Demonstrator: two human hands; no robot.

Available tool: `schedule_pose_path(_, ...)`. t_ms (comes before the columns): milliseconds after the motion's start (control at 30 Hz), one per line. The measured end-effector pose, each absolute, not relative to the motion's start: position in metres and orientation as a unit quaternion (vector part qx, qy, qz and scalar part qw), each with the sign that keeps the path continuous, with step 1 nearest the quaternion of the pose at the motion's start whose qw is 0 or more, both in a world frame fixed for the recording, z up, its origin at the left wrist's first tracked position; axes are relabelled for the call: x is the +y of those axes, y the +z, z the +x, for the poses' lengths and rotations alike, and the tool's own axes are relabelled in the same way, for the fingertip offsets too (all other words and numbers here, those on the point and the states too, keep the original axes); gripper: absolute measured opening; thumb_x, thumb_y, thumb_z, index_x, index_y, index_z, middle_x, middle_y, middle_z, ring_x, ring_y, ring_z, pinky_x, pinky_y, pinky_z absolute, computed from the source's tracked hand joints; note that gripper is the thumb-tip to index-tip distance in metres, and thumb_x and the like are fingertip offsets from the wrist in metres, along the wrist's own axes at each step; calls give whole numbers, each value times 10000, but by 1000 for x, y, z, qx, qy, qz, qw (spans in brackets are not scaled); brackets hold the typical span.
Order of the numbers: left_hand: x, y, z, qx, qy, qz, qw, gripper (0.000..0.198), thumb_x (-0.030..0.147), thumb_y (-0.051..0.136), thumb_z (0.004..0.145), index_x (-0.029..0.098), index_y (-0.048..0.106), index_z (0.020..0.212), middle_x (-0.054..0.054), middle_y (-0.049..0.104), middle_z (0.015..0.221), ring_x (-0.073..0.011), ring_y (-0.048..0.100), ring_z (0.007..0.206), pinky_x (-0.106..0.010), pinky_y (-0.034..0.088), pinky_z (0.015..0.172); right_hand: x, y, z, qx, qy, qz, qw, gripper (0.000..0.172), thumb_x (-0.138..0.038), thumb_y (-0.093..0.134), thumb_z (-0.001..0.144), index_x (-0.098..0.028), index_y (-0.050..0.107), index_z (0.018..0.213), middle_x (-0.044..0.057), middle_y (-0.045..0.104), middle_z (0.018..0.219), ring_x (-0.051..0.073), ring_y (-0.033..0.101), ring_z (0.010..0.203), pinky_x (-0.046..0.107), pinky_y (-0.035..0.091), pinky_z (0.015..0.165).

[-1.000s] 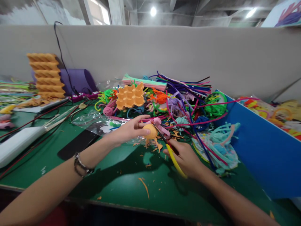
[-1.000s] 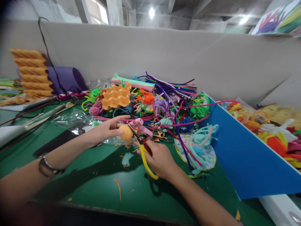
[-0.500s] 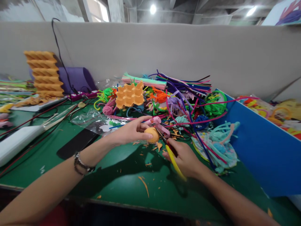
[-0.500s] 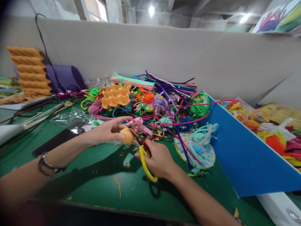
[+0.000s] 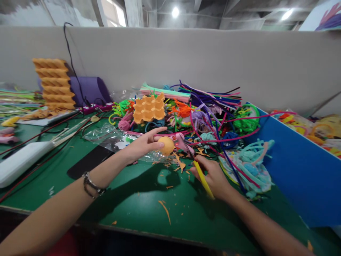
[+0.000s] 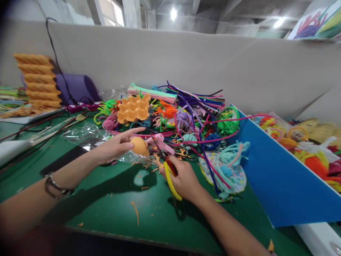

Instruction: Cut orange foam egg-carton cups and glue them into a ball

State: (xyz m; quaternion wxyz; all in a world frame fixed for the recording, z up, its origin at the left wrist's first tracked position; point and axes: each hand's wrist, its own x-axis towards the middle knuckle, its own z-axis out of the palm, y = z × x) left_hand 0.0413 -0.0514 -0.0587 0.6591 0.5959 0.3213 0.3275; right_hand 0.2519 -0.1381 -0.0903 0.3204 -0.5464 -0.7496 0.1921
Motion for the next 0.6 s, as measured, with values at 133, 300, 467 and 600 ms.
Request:
schedule_pose_path(133, -58, -60, 46, 298, 367, 532, 703, 730, 241, 770, 540, 142, 474, 1199, -41, 677, 859, -173, 612, 827, -240, 431, 748, -138, -93, 252, -750, 204, -550, 305, 286, -497, 391, 740, -213, 358, 748, -15, 451, 591, 136, 406, 528, 241, 320, 494)
schedule_pose_path(300, -66, -62, 56, 275, 385, 511, 718, 577, 176, 754, 551, 164, 548, 1091, -31, 669, 867, -161, 611, 817, -253, 433, 768, -139, -95, 251, -759, 161, -571, 269, 307, -509, 425, 717, -223, 320, 751, -28, 426, 594, 131, 371, 507, 241, 273, 490)
schedule_pose_path(467, -68, -67, 59, 278, 401, 531, 693, 488, 171, 729, 579, 174, 583, 1045, -49, 655, 966, -175, 594, 889, -267, 433, 783, -140, -94, 248, -762, 137, -591, 224, 314, -511, 424, 728, -227, 292, 750, -37, 401, 588, 130, 358, 501, 236, 238, 483)
schedule_pose_path(600, -70, -71, 63, 270, 377, 562, 684, 389, 185, 708, 605, 183, 631, 987, -57, 640, 1057, -186, 581, 942, -271, 436, 779, -139, -94, 248, -770, 129, -589, 208, 316, -522, 406, 738, -222, 310, 762, -15, 450, 614, 147, 401, 518, 244, 259, 491)
